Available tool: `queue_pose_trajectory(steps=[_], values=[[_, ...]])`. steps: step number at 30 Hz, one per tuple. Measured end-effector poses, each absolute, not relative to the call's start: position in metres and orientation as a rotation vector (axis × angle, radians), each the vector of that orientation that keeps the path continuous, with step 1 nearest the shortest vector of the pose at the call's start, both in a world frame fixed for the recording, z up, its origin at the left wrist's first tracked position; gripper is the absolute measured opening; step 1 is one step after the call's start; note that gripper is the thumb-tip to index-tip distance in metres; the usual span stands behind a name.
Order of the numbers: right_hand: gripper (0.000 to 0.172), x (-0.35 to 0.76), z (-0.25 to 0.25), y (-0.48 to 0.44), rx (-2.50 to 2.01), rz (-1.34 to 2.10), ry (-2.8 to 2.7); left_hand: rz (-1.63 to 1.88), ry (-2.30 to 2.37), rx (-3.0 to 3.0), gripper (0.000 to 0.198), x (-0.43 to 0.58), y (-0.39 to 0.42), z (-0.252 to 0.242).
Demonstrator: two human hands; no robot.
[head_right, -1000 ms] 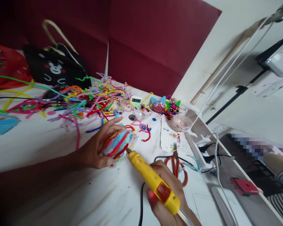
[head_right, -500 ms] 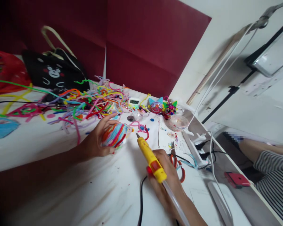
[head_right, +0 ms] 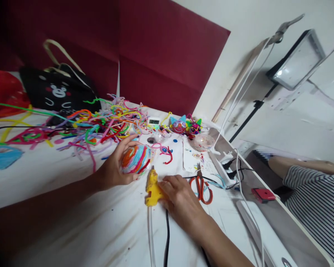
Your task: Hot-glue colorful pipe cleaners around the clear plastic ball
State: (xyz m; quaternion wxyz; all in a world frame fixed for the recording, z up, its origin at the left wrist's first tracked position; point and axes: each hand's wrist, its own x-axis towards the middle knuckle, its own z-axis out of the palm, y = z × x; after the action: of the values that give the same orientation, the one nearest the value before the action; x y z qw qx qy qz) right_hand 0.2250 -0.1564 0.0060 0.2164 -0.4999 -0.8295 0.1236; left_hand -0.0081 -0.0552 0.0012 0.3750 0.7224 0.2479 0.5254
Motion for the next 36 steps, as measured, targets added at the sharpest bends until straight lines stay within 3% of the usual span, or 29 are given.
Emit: queue_pose_trajectory(steps=[3, 8, 10, 36], values=[[0.03, 0.215, 0.026, -0.159, -1.345, 0.505, -1.997, 1.346, 0.61, 1.899, 0.103, -0.007, -0.059, 0.004], [0.036, 0.188, 0.044, -0.147, -1.134, 1.255, -1.426, 1.333, 0.563, 1.974, 0.106, -0.006, -0.064, 0.002], [0.038, 0.18, 0.044, -0.141, -1.059, 1.404, -1.271, 1.325, 0.562, 1.99, 0.109, -0.006, -0.065, 0.0], [0.036, 0.17, 0.028, -0.134, -1.006, 1.455, -0.945, 1.306, 0.579, 2.106, 0.112, -0.007, -0.07, 0.002]])
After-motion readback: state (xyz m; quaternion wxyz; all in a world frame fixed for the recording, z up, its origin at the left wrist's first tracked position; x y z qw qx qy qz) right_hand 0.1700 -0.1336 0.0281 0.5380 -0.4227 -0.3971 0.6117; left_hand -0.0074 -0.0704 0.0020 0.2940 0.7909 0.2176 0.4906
